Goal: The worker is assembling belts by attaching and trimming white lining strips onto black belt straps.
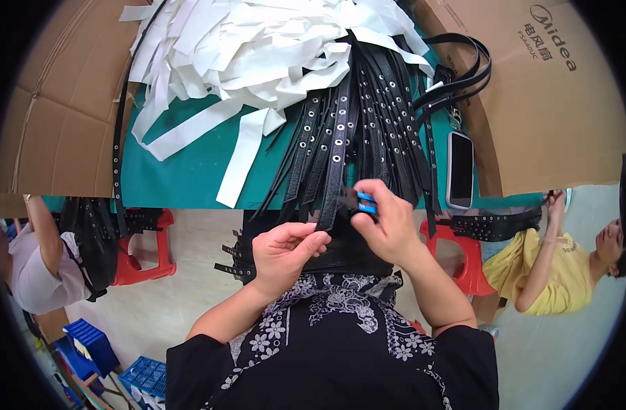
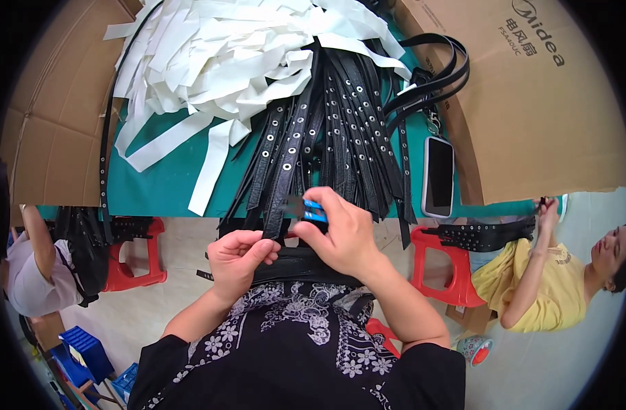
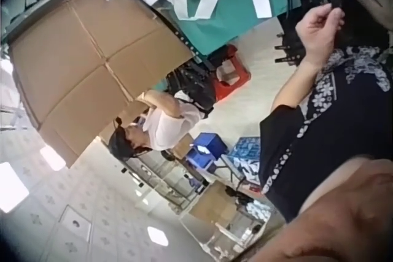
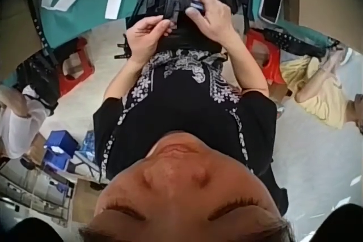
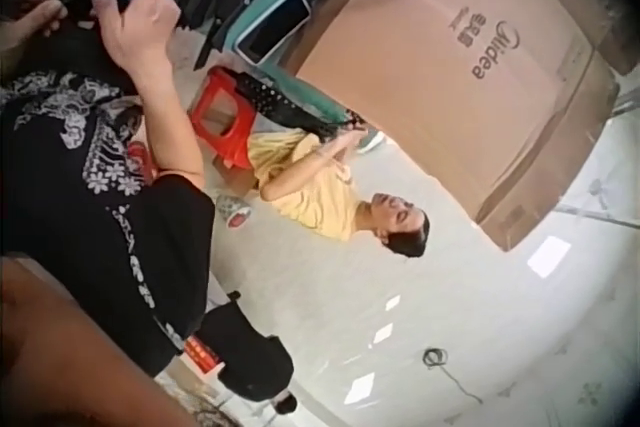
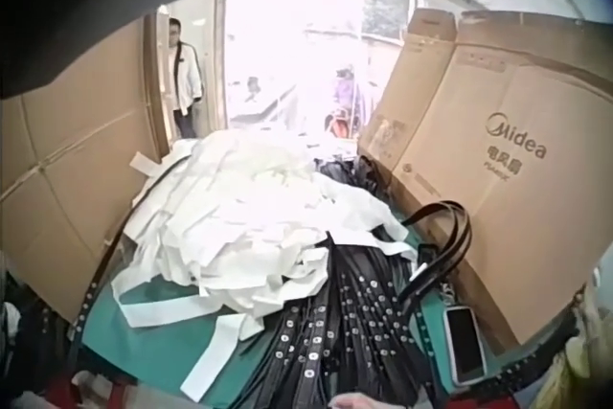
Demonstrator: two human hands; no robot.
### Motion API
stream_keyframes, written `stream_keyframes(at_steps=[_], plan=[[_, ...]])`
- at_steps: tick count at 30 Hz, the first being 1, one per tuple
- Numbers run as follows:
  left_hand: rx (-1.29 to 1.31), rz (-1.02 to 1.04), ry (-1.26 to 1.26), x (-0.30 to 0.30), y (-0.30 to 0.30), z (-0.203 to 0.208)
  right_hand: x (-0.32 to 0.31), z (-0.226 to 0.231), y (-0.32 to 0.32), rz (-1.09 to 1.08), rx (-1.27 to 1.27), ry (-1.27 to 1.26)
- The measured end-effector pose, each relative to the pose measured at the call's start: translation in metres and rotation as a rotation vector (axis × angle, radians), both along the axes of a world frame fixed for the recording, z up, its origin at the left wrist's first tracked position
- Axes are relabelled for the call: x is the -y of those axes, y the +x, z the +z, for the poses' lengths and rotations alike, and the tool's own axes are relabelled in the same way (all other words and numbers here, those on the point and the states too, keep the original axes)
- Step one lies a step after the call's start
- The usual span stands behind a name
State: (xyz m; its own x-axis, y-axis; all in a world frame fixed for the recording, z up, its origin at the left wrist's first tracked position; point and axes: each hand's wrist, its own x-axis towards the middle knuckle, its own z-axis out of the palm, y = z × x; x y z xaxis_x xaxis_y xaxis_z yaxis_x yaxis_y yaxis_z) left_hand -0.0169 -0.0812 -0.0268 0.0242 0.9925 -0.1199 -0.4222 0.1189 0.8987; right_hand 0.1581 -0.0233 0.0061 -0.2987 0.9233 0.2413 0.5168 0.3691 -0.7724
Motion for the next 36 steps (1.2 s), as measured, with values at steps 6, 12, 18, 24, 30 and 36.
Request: stream_keyframes(at_steps=[6,12,18,24,30,36], plan=[[-0.136,0.001,0.13,-0.004,-0.008,0.026,-0.001,0.038,0.015,0.186,0.3,0.274],[-0.116,-0.004,0.106,-0.004,-0.001,0.038,-0.009,0.049,0.014,0.246,0.351,0.274],[-0.093,-0.028,0.056,-0.005,0.004,0.032,-0.016,0.05,0.022,0.318,0.398,0.262],[-0.09,-0.033,0.042,-0.004,0.004,0.027,-0.02,0.048,0.022,0.386,0.427,0.317],[-0.109,-0.034,0.016,-0.004,0.002,0.027,-0.02,0.041,0.017,0.38,0.401,0.306],[-0.066,-0.034,-0.014,-0.004,0.001,0.025,-0.022,0.037,0.017,0.381,0.399,0.336]])
